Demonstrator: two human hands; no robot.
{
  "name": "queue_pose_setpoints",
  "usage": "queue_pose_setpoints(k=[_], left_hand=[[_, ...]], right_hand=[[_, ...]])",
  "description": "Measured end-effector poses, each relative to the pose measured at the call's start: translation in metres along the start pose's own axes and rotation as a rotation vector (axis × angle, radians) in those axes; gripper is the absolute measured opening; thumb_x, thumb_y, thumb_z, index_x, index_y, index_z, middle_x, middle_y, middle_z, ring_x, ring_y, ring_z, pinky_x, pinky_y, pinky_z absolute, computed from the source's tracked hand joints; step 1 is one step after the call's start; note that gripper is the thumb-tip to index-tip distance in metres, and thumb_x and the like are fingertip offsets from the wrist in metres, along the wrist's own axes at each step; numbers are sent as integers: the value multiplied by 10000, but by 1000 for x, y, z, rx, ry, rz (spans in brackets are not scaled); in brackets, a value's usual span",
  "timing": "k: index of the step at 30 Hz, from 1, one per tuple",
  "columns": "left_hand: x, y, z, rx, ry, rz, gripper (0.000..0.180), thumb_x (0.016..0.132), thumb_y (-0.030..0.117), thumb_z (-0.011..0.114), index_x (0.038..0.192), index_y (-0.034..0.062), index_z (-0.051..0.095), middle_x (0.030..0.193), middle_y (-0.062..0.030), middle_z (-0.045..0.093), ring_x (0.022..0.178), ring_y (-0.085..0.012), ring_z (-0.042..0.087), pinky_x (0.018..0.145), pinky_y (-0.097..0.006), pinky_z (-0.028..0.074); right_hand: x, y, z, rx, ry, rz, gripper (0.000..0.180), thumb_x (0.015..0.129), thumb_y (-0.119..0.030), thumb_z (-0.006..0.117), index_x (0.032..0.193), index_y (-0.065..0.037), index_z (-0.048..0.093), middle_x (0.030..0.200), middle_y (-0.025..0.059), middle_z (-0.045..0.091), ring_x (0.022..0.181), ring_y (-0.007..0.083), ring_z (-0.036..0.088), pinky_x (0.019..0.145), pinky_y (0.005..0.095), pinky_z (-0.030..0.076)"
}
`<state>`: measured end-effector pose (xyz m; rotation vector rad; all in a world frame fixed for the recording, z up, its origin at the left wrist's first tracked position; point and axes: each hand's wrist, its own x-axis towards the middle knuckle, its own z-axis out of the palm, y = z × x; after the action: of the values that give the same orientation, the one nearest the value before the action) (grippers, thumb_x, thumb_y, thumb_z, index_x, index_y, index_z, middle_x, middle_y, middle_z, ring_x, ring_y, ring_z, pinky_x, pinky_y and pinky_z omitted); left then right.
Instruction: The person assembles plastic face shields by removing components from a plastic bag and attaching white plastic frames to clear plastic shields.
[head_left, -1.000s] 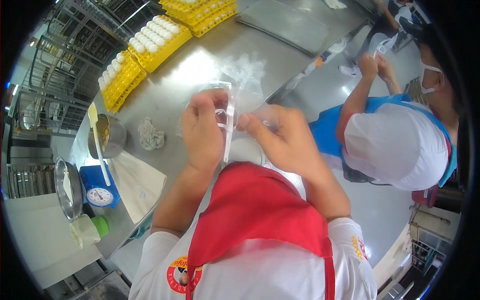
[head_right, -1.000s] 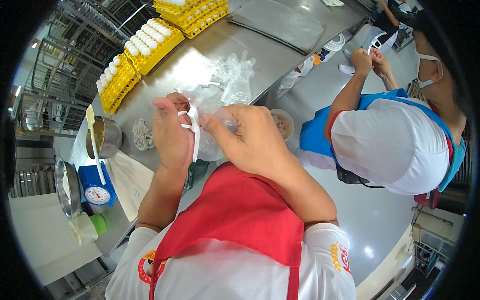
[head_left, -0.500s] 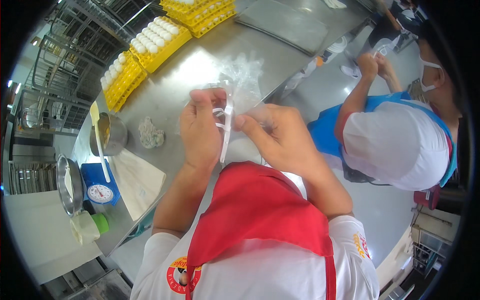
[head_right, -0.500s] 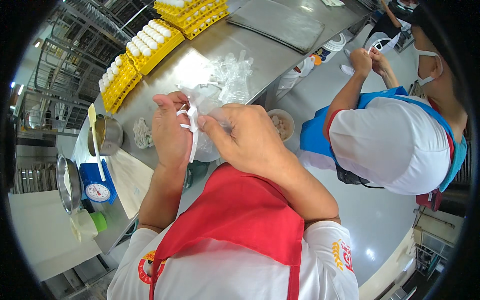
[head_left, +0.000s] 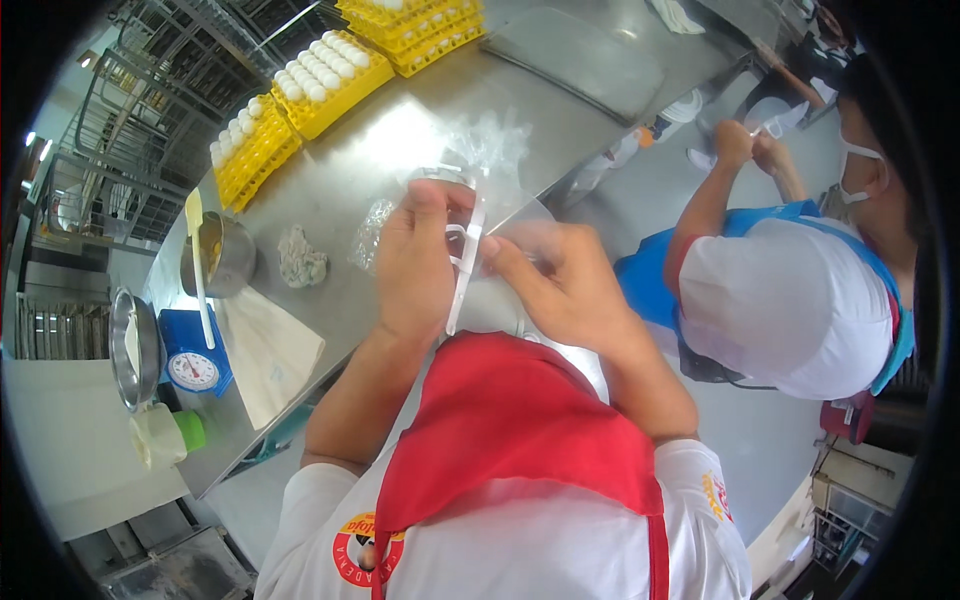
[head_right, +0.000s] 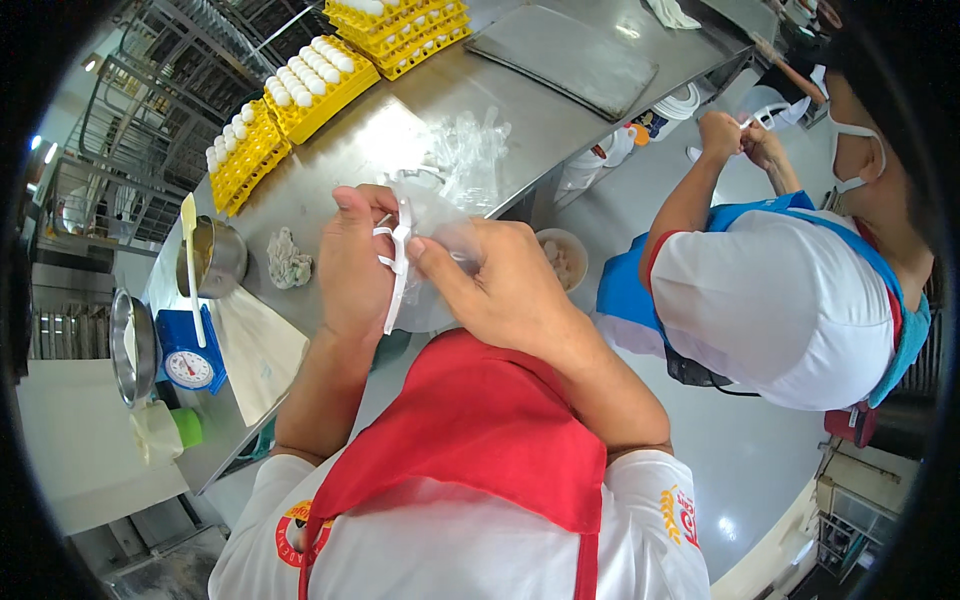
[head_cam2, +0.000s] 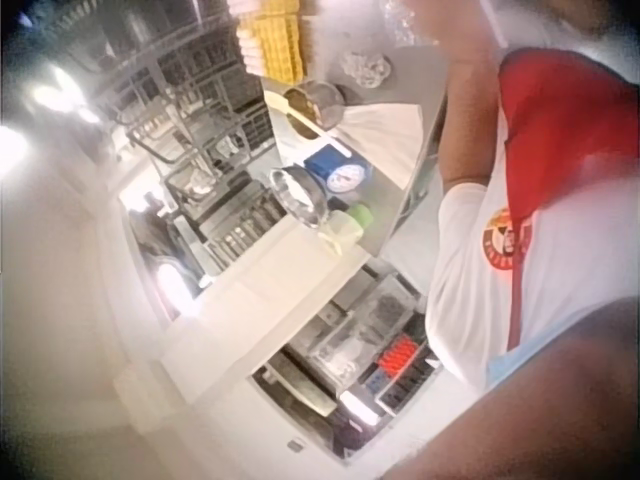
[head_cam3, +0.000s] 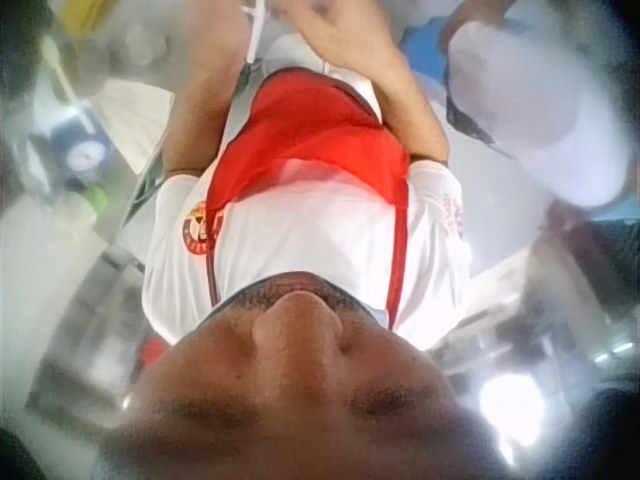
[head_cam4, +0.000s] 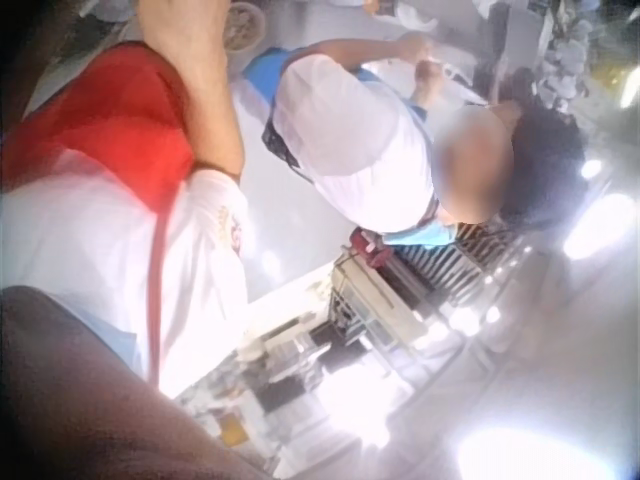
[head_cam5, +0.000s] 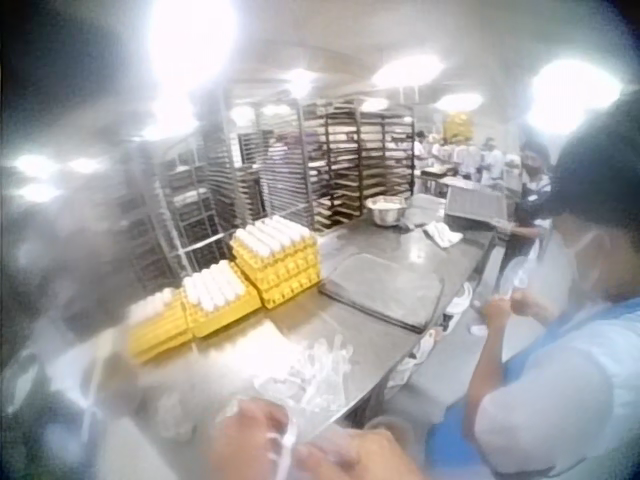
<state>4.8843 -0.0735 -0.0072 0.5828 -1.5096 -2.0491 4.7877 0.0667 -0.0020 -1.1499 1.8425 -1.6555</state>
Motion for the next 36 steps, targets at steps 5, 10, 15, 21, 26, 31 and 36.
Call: queue_pose_setpoints(k=[5, 10, 15, 21, 26, 31, 36], left_hand=[[-2, -1, 5, -12, -46, -50, 526, 1118, 513, 518, 1066, 12, 670, 954, -61, 644, 762, -131, 624, 653, -292, 535], [-2, -4, 15, 152, -9, 34, 646, 1109, 610, 429, 1063, 8, 660, 912, -86, 663, 729, -131, 639, 639, -277, 539], [-3, -5, 20, 55, -56, -5, 691, 1112, 608, 418, 1131, -31, 681, 971, -103, 699, 814, -139, 671, 726, -280, 567], [-6, -5, 20, 79, -73, 6, 612, 1113, 555, 481, 1152, -17, 695, 982, -87, 705, 811, -126, 664, 724, -270, 561], [-9, -3, 18, 59, -133, -19, 498, 1117, 481, 536, 1157, 14, 705, 960, -52, 708, 789, -96, 644, 673, -245, 529], [-8, -2, 20, 37, -142, -44, 466, 1121, 461, 540, 1182, 26, 699, 948, -33, 700, 761, -87, 627, 645, -248, 515], [-7, 0, 15, -50, -206, -58, 543, 1127, 497, 500, 1301, 2, 640, 1045, -67, 690, 858, -117, 648, 716, -259, 532]], right_hand=[[-4, 5, -5, 23, -24, 33, 320, 1035, -264, 666, 936, 24, 763, 761, 169, 727, 646, 185, 657, 629, 353, 518], [-8, 11, -11, -5, -24, 47, 318, 1042, -267, 667, 953, 20, 771, 759, 139, 734, 659, 139, 641, 635, 323, 517], [-10, 17, -15, -2, -21, 6, 299, 1050, -261, 663, 997, 13, 772, 757, 108, 737, 665, 107, 606, 630, 309, 505], [-14, 24, -21, -46, 15, 78, 225, 1006, -239, 729, 979, -19, 769, 760, 8, 699, 654, 48, 531, 586, 258, 434], [-11, 12, -26, 54, 159, 40, 228, 997, -235, 743, 951, -12, 759, 786, -15, 687, 678, 40, 520, 597, 248, 426], [-14, 15, -23, 234, 85, 145, 285, 1043, -260, 686, 935, -6, 757, 820, 4, 705, 763, 63, 563, 695, 262, 464], [-17, 25, -21, 247, 114, 197, 355, 1071, -308, 654, 917, -8, 762, 829, -4, 706, 791, 67, 565, 723, 262, 460]])
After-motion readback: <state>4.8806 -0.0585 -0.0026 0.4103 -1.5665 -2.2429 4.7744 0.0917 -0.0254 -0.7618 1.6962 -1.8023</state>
